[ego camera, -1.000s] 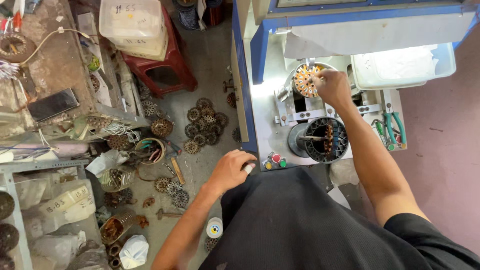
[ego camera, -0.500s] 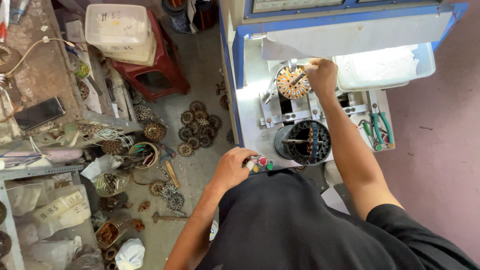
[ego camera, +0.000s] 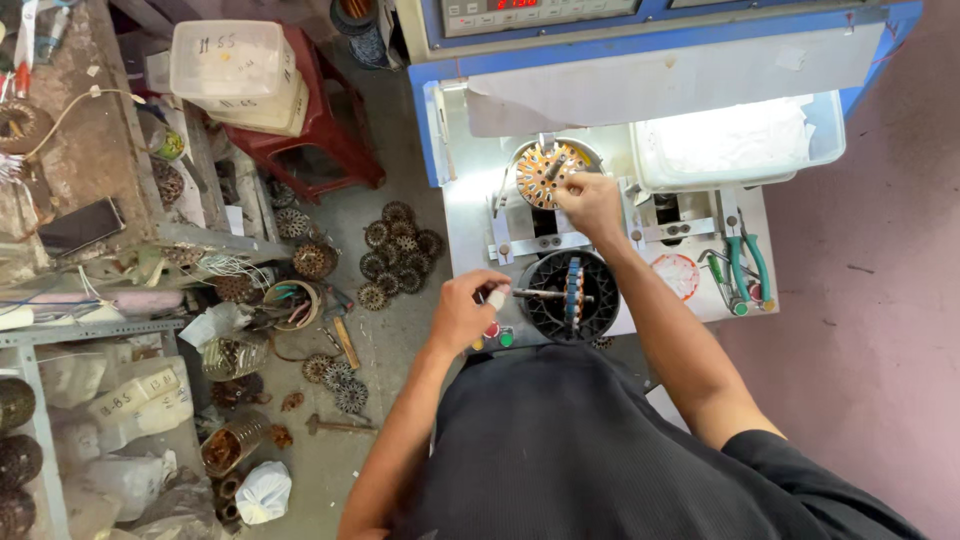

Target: The person places a motor stator into a winding machine, secures copper wires, and applies insulation tape to the wire coils.

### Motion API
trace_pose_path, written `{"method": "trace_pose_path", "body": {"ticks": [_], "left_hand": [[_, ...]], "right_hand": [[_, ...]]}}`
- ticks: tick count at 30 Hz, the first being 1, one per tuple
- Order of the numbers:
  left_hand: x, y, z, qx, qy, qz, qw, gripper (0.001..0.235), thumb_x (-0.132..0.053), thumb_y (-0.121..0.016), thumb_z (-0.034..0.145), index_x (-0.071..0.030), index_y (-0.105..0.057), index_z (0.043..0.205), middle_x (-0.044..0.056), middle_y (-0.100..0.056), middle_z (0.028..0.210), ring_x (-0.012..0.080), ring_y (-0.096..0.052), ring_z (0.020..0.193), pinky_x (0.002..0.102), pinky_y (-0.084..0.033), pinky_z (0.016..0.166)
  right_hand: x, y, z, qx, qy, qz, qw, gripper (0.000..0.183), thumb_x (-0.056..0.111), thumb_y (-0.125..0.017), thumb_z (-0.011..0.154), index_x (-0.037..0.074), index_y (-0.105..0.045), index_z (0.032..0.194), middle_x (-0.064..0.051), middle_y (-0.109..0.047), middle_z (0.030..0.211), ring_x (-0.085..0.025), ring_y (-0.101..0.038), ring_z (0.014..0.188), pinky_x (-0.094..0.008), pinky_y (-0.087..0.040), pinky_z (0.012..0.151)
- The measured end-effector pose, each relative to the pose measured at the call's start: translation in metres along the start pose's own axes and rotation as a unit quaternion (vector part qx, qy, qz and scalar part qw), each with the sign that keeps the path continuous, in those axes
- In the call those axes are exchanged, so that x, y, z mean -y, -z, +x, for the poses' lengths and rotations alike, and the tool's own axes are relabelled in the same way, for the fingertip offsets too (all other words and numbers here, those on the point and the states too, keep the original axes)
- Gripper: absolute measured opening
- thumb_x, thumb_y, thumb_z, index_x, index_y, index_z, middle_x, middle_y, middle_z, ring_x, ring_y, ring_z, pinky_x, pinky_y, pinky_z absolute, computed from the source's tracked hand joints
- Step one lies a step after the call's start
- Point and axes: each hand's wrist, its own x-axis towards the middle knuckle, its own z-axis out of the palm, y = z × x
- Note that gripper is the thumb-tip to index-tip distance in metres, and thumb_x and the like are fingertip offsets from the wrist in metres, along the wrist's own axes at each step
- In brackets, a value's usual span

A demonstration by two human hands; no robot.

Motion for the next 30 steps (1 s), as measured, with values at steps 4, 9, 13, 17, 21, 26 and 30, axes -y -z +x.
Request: {"method": "trace_pose_path", "body": {"ticks": [4,9,13,17,21,26,30], "left_hand": [[0.028,-0.034,0.034,-0.03,0.08,-0.049,0.995,0.016,-0.012,-0.073,0.091,-0.004,-0.078,0.103,0.004,-0.073,0.078,0.0086,-0.063,0.069,0.026,-0.05,0.063],[0.076,-0.073,0.088,0.042,0.095,-0.12,0.987,0.019,-0.011,-0.068,0.094,-0.003,-0.075,0.11,0.004,-0.075,0.093,0.0091,-0.067,0.082,0.025,-0.055,0.072],[0.112,-0.104,0.127,0.16,0.201,-0.239,0.936,0.028,-0.013,-0.06,0.099,-0.002,-0.068,0.124,0.006,-0.074,0.112,0.013,-0.07,0.098,0.027,-0.058,0.078],[0.136,-0.13,0.156,0.221,0.28,-0.248,0.901,0.036,-0.015,-0.061,0.099,0.002,-0.062,0.131,0.009,-0.074,0.117,0.0161,-0.072,0.094,0.024,-0.056,0.073],[0.146,-0.151,0.174,0.26,0.265,-0.219,0.902,0.036,-0.008,-0.067,0.095,0.007,-0.063,0.128,0.014,-0.075,0.11,0.0149,-0.07,0.084,0.022,-0.049,0.061],[0.152,-0.169,0.185,0.272,0.27,-0.237,0.893,0.033,-0.009,-0.065,0.096,0.007,-0.065,0.125,0.011,-0.077,0.103,0.0125,-0.065,0.072,0.023,-0.051,0.057],[0.16,-0.181,0.194,0.131,0.298,-0.383,0.864,0.024,-0.006,-0.066,0.096,0.004,-0.068,0.118,0.012,-0.076,0.1,0.0148,-0.064,0.071,0.027,-0.051,0.056]], "right_hand": [[-0.029,0.028,-0.041,0.094,-0.064,0.054,0.992,0.018,0.019,-0.075,0.085,0.002,-0.077,0.091,-0.007,-0.067,0.065,-0.014,-0.058,0.057,-0.03,-0.046,0.054],[-0.061,0.065,-0.088,0.039,-0.138,0.045,0.989,0.02,0.02,-0.071,0.092,0.002,-0.074,0.099,-0.01,-0.072,0.078,-0.021,-0.068,0.067,-0.035,-0.053,0.065],[-0.092,0.062,-0.132,0.127,-0.11,-0.165,0.972,0.017,0.017,-0.072,0.082,0.004,-0.074,0.093,-0.017,-0.072,0.097,-0.038,-0.069,0.085,-0.049,-0.053,0.073],[-0.112,0.045,-0.152,0.152,-0.161,-0.201,0.954,0.018,0.019,-0.072,0.083,0.004,-0.071,0.092,-0.018,-0.071,0.099,-0.04,-0.068,0.087,-0.051,-0.053,0.075],[-0.128,0.047,-0.144,0.249,-0.279,-0.171,0.912,0.015,0.021,-0.074,0.084,0.006,-0.075,0.089,-0.016,-0.073,0.089,-0.037,-0.07,0.089,-0.047,-0.054,0.079],[-0.137,0.035,-0.101,0.227,-0.323,0.117,0.911,0.017,0.017,-0.069,0.093,0.001,-0.069,0.096,-0.014,-0.073,0.078,-0.023,-0.066,0.06,-0.038,-0.052,0.054],[-0.126,0.004,-0.065,0.209,-0.37,0.239,0.873,0.016,0.011,-0.066,0.095,-0.004,-0.068,0.099,-0.013,-0.072,0.075,-0.015,-0.067,0.053,-0.029,-0.051,0.043]]}}
